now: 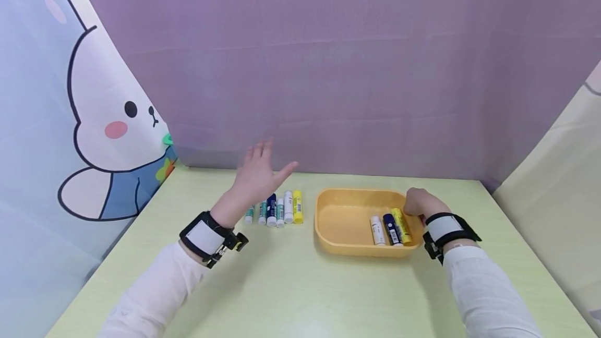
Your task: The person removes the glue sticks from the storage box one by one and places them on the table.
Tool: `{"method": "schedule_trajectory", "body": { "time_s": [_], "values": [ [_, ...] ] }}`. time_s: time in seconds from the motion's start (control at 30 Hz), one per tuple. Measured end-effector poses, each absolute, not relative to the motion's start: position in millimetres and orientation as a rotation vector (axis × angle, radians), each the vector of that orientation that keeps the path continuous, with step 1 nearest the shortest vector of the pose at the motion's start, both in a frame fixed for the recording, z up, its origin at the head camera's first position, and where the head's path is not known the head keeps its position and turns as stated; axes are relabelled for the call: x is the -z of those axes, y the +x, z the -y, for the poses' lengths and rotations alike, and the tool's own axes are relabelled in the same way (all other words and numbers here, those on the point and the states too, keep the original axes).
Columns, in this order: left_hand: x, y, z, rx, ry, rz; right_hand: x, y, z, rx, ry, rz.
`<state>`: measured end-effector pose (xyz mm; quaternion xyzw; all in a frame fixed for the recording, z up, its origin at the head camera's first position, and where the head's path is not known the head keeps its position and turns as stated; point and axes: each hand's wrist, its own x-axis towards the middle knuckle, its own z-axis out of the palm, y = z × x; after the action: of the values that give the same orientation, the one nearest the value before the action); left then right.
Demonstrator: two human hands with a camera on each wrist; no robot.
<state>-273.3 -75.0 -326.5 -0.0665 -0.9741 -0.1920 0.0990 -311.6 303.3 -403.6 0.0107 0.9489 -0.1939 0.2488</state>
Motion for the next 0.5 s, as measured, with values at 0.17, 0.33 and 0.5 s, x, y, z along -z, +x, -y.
{"method": "schedule_trajectory", "body": {
  "time_s": [0.17, 0.33, 0.5],
  "values": [
    [315, -268, 54, 0.492, -0.267, 2.902, 403, -311, -302, 0.525, 0.042, -2.583],
    [309, -264, 24, 0.430, -0.347, 2.942, 404, -314, -304, 0.517, 0.064, -2.575],
    [311, -257, -11, 0.396, -0.464, 2.962, 405, -314, -306, 0.533, 0.085, -2.564]
  ]
}}
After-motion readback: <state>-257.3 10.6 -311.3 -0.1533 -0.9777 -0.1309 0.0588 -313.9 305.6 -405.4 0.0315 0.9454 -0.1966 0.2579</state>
